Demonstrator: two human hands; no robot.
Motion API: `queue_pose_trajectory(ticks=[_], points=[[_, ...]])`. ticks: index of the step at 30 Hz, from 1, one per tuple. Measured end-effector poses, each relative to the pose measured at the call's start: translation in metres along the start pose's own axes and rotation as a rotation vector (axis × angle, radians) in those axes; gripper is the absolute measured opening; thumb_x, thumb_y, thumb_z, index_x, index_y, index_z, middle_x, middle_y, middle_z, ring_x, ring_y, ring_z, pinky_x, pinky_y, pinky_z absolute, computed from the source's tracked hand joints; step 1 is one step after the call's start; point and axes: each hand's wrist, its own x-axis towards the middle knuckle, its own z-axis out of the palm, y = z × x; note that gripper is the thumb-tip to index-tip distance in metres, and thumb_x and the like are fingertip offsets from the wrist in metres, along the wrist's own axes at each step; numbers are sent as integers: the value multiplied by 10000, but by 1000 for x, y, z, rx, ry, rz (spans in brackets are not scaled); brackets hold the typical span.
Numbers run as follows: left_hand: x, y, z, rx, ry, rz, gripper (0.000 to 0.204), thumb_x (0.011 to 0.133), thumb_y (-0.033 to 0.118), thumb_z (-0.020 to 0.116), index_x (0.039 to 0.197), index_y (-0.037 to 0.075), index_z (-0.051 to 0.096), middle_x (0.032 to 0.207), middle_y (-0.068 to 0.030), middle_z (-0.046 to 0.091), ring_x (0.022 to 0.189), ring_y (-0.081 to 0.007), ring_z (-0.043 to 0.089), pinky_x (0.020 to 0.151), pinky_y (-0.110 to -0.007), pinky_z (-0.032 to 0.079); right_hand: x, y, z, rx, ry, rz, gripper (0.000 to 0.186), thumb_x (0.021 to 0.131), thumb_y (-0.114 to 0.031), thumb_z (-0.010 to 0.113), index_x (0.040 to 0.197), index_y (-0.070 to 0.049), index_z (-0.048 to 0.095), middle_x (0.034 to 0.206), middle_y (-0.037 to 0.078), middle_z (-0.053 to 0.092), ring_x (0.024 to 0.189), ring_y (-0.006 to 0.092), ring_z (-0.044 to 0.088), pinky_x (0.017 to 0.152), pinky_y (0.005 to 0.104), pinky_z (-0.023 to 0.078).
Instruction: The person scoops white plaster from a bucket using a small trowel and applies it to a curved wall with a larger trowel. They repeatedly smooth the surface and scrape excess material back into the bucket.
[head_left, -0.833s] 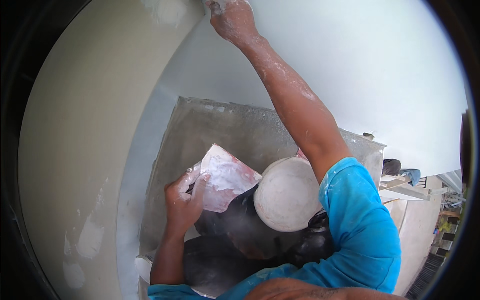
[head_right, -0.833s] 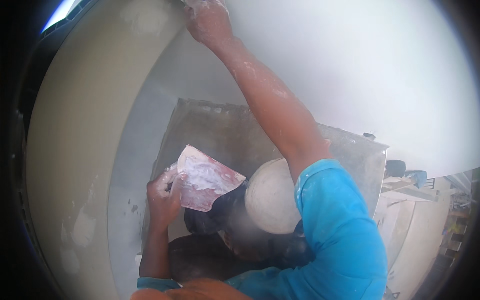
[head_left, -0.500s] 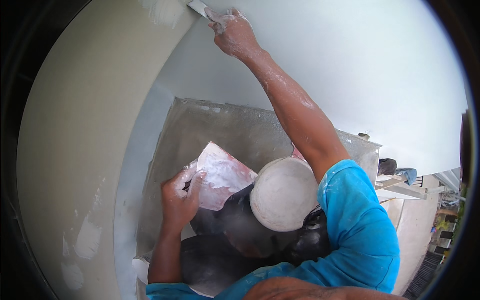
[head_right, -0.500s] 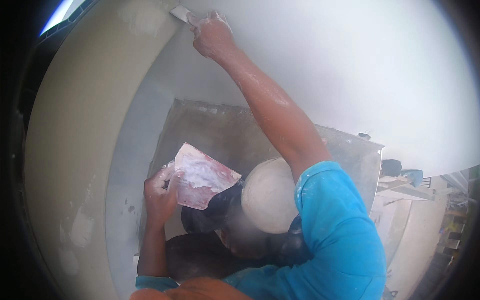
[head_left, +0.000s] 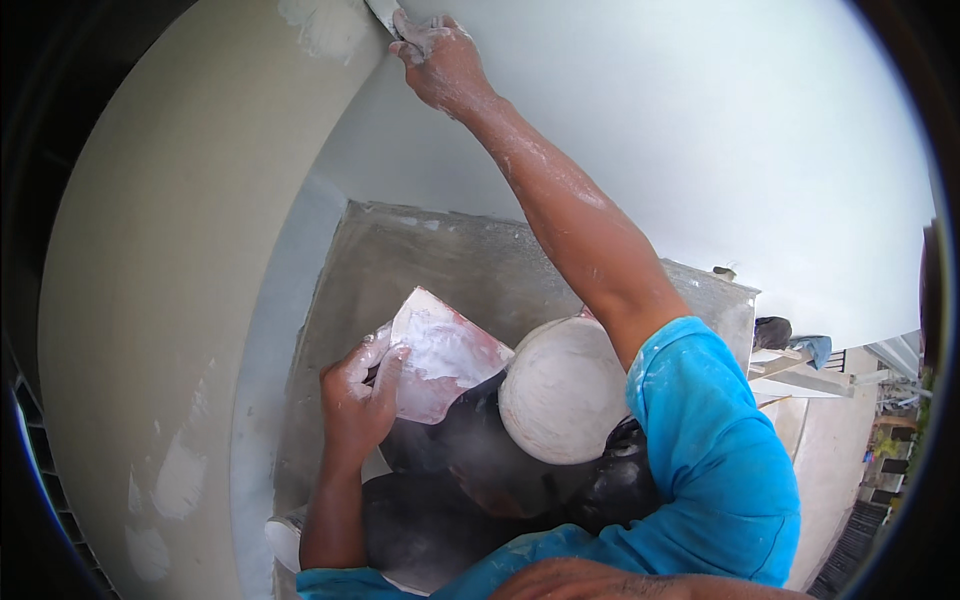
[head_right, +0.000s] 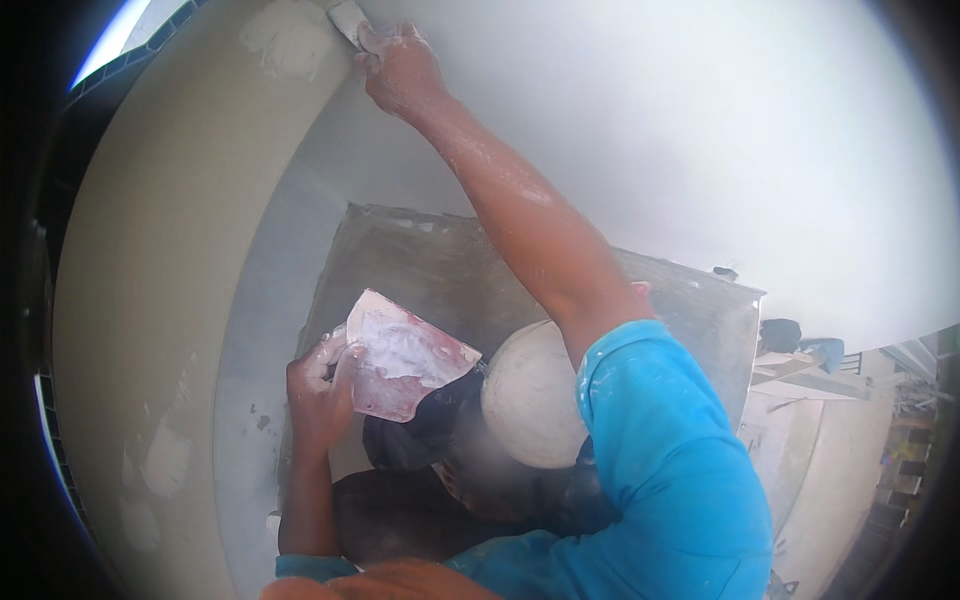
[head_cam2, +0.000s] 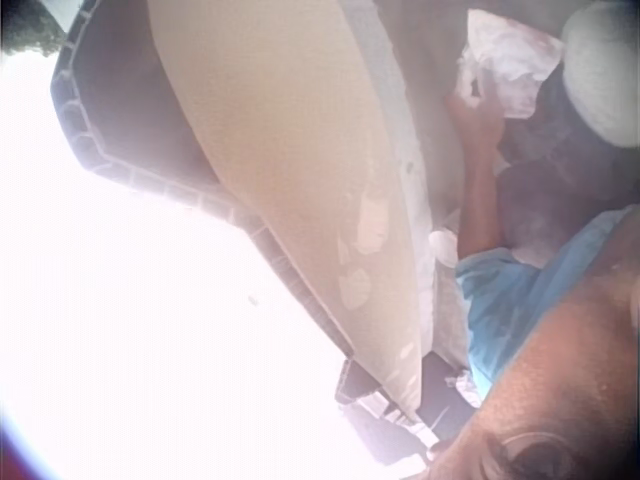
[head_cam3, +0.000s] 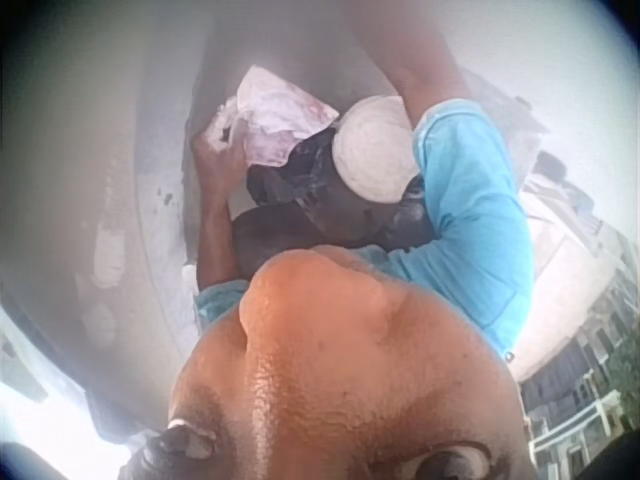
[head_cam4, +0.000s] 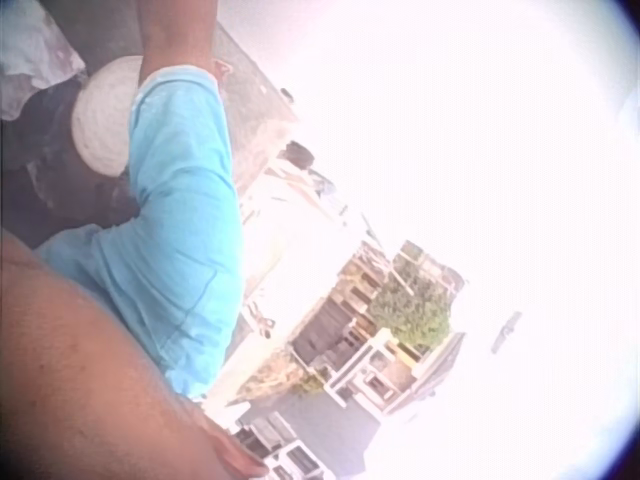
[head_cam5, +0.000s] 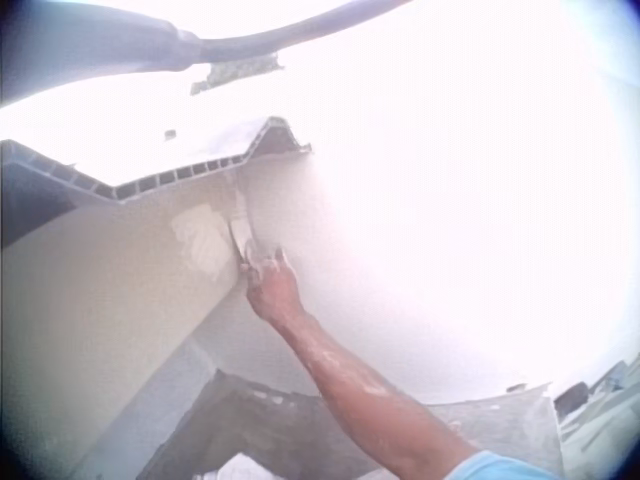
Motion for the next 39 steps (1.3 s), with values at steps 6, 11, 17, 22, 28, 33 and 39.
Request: queue_pose_trajectory(ticks=[6,11,17,22,28,33,39], points=[[8,8,-4,31,-44,2,224,909,76,636,1067,-75,684,906,-139,733,839,-136,664,755,-304,520,46,12,-30,-190,206,-150,393,950,-126,496,1330,-39,545,1014,267,644,1075,428,582,1019,501,426],[6,3,-6,35,-59,-39,229,905,83,648,1070,-73,684,891,-138,731,836,-127,659,749,-302,520,89,-12,-43,-156,147,-151,304,908,-75,498,1158,31,635,918,295,663,960,453,641,952,507,483],[5,-1,-3,4,-56,-80,231,905,82,651,1072,-75,682,897,-143,732,846,-135,665,754,-303,521,56,-5,-34,-177,2,-109,299,893,-59,480,1117,51,644,948,335,650,970,468,637,884,506,525],[5,-7,-3,9,-50,0,229,904,77,652,1069,-80,678,909,-142,729,847,-138,664,758,-305,519,19,17,-6,-290,85,-201,366,911,-66,456,1237,25,595,1082,387,604,1146,461,568,996,517,468],[2,-6,-6,6,-45,-13,234,911,80,646,1071,-89,670,924,-141,719,863,-148,662,763,-305,515,-18,19,20,-128,-1,-45,452,921,-108,555,1373,-124,543,1009,218,592,1010,380,551,877,476,486],[2,-4,-5,-32,-28,-20,245,920,93,638,1079,-91,666,948,-141,715,868,-160,664,772,-306,514,-36,21,50,51,108,3,445,925,-115,601,1368,-130,560,991,176,557,971,353,554,857,443,492],[2,-3,-1,4,-40,-24,250,921,91,633,1091,-90,664,967,-134,716,878,-152,661,786,-305,513,-52,22,42,98,-27,131,423,941,-202,597,1359,-141,572,1045,166,581,1046,338,560,900,430,485]])
